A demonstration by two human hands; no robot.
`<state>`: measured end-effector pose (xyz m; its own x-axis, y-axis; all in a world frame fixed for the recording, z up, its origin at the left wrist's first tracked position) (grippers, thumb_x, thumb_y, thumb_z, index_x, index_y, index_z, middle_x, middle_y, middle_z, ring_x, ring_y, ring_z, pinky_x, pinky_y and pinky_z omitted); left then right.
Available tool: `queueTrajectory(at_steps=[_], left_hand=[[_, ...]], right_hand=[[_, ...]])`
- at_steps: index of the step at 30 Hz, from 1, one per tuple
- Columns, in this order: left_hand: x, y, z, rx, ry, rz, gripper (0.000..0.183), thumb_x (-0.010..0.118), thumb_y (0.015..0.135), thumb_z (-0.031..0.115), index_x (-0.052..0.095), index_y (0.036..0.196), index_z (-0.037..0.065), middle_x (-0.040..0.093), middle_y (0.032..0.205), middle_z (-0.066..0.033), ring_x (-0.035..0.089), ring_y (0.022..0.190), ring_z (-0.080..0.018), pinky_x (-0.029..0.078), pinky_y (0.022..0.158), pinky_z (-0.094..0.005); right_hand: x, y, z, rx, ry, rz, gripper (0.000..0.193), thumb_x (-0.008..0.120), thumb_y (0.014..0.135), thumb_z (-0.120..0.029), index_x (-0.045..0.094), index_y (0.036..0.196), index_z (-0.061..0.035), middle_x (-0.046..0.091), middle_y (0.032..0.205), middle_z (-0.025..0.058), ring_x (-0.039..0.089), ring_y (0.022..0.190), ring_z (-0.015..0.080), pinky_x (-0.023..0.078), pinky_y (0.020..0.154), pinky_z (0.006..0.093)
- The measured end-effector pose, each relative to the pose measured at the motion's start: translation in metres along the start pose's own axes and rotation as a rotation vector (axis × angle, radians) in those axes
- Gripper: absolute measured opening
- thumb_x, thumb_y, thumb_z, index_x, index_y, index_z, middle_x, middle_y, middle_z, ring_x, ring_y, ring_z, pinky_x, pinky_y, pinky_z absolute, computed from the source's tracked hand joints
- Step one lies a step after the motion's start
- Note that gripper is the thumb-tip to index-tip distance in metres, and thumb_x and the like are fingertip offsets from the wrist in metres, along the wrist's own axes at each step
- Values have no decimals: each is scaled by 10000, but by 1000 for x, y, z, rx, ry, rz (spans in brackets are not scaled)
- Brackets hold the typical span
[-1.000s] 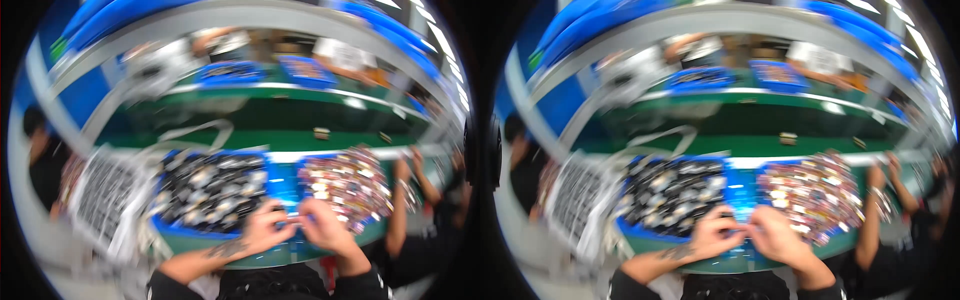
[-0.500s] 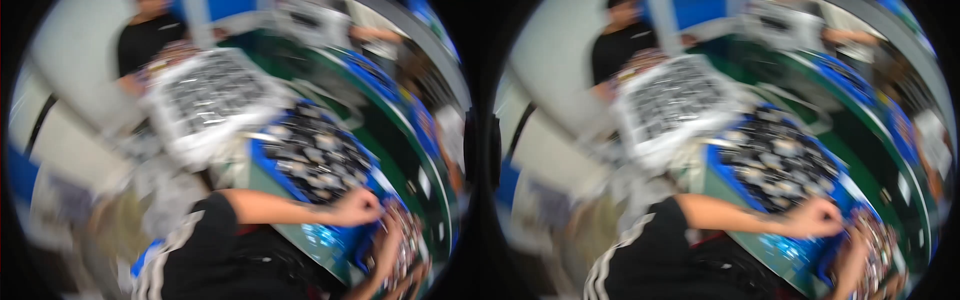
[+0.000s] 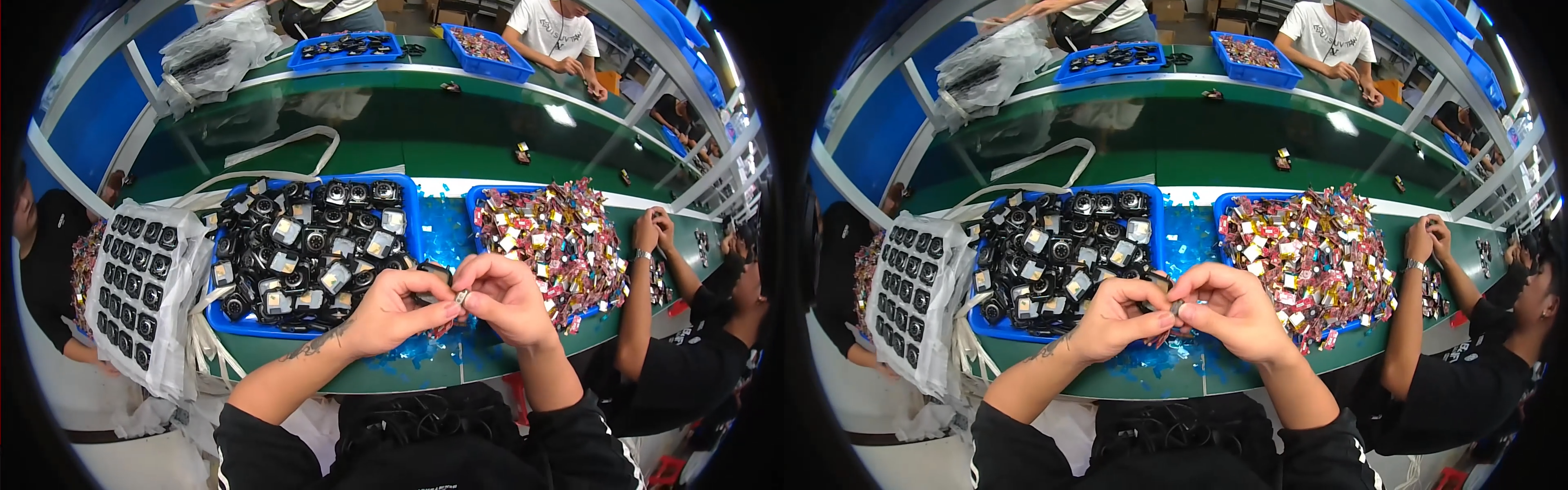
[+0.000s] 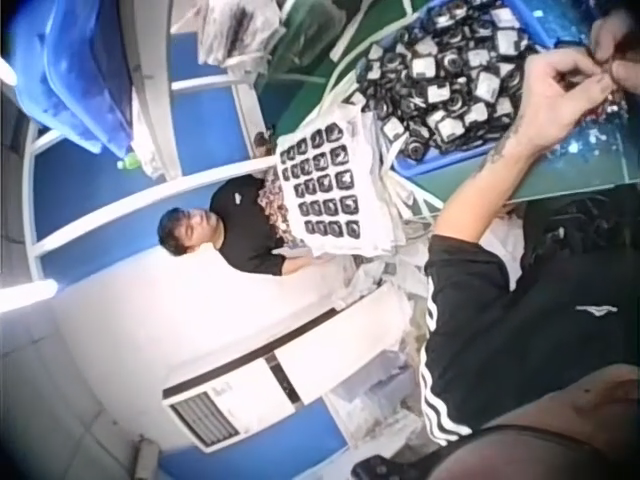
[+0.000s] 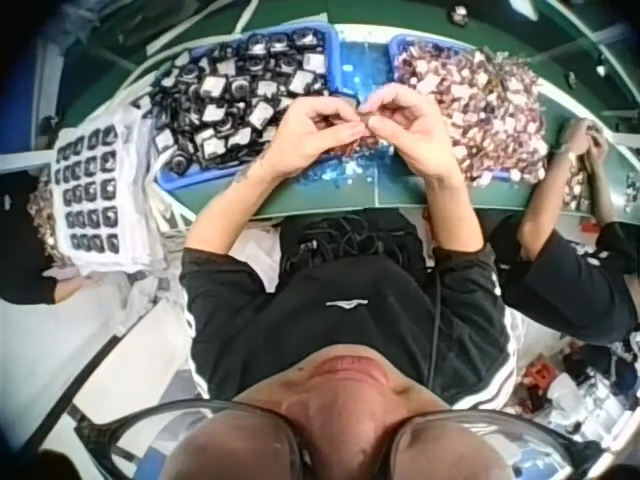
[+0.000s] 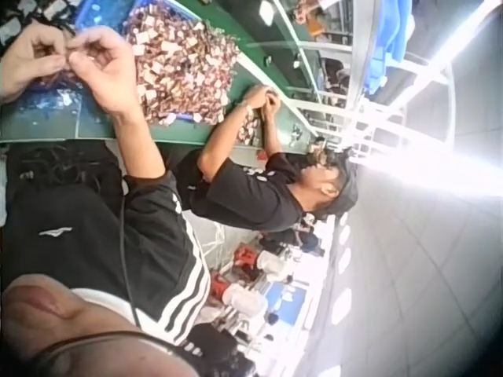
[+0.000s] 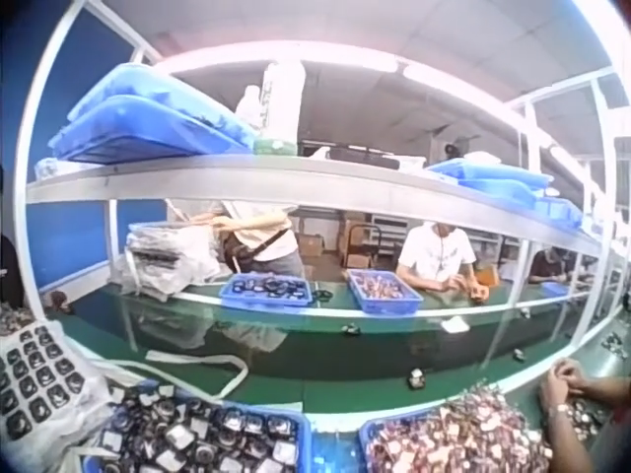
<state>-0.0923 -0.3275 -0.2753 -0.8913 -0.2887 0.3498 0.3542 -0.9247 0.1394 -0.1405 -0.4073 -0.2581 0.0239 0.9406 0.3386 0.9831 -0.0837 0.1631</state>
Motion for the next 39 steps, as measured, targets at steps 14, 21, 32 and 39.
queueTrajectory(at_steps=[14, 21, 32, 39], left_hand=[[-29, -3, 0, 40, 119, 285, 355, 426, 981, 38, 455, 1324, -49, 524, 1269, -119, 570, 1105, -168, 484, 944, -310], [-7, -8, 8, 50, 70, 152, 465, 450, 979, 21, 345, 1428, -41, 521, 1309, -114, 514, 1184, -136, 404, 994, -264], [-14, -10, 6, 61, 223, 178, 443, 488, 968, 13, 397, 1395, -58, 565, 1271, -125, 546, 1119, -121, 434, 962, -261], [-17, -12, 5, 59, 486, 207, 430, 514, 956, 37, 458, 1379, -17, 614, 865, 7, 502, 713, -22, 425, 634, -186]], right_hand=[[11, -4, -30, -162, -673, 229, 159, 656, 826, 19, 667, 984, 2, 670, 895, 88, 641, 760, 134, 506, 654, 242], [14, 0, -45, -260, -994, 348, 112, 710, 768, 16, 669, 868, -15, 674, 777, 93, 655, 649, 179, 502, 571, 283], [14, 3, -47, -251, -923, 302, 85, 718, 760, 6, 682, 834, -14, 651, 725, 84, 594, 571, 170, 460, 525, 289], [12, 6, -46, -243, -942, 283, 143, 740, 741, -22, 600, 767, -19, 596, 660, 52, 559, 543, 161, 436, 511, 292]])
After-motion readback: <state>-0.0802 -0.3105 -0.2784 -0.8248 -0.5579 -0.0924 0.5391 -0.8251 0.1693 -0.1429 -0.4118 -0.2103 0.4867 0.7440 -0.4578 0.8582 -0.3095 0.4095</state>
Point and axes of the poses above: each hand's wrist, its own y-axis towards the middle knuckle, its own x-axis out of the palm, z = x × y, the point moved 10 cm from there along y, towards the middle knuckle
